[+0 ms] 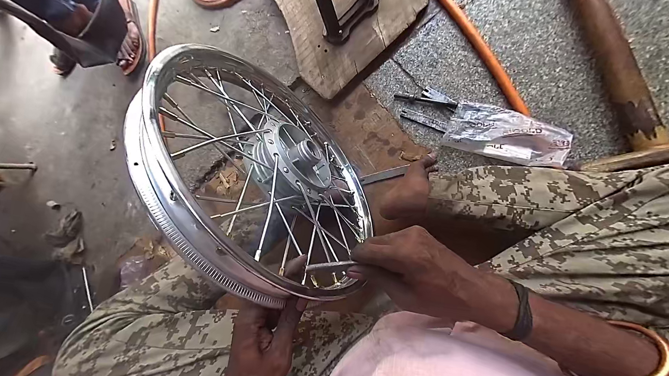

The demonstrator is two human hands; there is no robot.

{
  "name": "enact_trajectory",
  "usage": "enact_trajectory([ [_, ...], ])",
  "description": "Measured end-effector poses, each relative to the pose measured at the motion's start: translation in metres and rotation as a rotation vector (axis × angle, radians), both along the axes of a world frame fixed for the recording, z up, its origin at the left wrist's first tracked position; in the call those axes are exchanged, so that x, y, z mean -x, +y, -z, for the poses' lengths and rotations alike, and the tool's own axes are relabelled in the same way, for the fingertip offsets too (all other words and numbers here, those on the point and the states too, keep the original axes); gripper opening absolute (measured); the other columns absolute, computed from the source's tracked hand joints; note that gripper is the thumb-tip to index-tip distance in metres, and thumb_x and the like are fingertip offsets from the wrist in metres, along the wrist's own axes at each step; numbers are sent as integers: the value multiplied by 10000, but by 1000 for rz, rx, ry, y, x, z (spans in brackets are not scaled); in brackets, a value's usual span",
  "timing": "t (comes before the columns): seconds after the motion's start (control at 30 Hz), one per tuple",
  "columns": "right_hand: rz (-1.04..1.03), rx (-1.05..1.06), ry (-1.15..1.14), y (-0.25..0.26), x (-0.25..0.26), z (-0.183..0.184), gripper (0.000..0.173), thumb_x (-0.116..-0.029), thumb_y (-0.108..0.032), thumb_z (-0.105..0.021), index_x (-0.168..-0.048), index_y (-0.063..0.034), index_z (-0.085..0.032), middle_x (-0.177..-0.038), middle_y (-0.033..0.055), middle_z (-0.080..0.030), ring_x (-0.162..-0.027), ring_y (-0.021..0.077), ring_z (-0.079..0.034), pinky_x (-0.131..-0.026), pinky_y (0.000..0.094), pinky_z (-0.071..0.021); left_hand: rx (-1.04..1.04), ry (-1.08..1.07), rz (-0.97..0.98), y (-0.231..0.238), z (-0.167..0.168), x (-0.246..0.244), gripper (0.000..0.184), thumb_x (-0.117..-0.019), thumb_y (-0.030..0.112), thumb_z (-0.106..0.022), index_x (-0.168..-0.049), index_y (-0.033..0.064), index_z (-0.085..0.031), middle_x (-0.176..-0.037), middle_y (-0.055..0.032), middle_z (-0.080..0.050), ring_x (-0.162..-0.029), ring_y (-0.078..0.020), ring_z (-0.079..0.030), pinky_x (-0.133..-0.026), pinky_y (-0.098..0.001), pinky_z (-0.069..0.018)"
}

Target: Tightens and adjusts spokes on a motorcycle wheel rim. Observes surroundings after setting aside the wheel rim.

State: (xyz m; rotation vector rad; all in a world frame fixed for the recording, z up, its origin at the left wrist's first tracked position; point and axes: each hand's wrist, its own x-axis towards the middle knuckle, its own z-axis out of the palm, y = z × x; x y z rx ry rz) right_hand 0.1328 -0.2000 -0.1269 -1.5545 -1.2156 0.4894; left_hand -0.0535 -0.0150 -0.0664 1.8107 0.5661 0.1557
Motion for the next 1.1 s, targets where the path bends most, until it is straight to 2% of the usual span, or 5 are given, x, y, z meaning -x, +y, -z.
enact_trajectory([
  [0.3,-96,-40,-14,-5,-17,-3,188,-1038,-216,-594,-971,-91,-718,-783,-29,-651,-699,53,-616,-629,226,-516,-94,37,76,2,-3,-13,221,-1008,201,-646,-1130,22,-691,-1057,-43,-750,-897,-120,-735,-815,-257,-629],
  [0.5,-47,-21,115,-6,27,22,228,-1073,-200,-531,-1079,-58,-709,-900,36,-697,-818,100,-664,-736,260,-547,-138,8,67,7,-4,-15,224,-1000,231,-657,-1133,51,-662,-1036,15,-746,-890,-66,-725,-801,-218,-619],
  [0.77,75,52,-101,-11,1,17,197,-1027,-188,-544,-993,-101,-717,-796,-14,-625,-707,91,-607,-615,253,-506,-126,-13,-11,-4,4,-4,323,-935,131,-721,-1209,5,-603,-1045,-17,-745,-899,-115,-738,-833,-269,-634],
  [0.9,22,77,-160,-3,12,14,186,-1016,-195,-555,-981,-118,-721,-800,-11,-619,-733,109,-618,-628,269,-511,-155,4,-146,-16,14,1,405,-815,9,-766,-1171,-8,-573,-991,-26,-753,-847,-136,-754,-791,-294,-654],
  [1.1,-120,98,-203,10,3,8,142,-1001,-177,-578,-959,-125,-704,-795,0,-611,-735,133,-620,-625,287,-508,-44,16,-212,-16,11,0,430,-821,-36,-758,-1209,-3,-576,-1006,-41,-764,-874,-165,-760,-825,-313,-649],
])
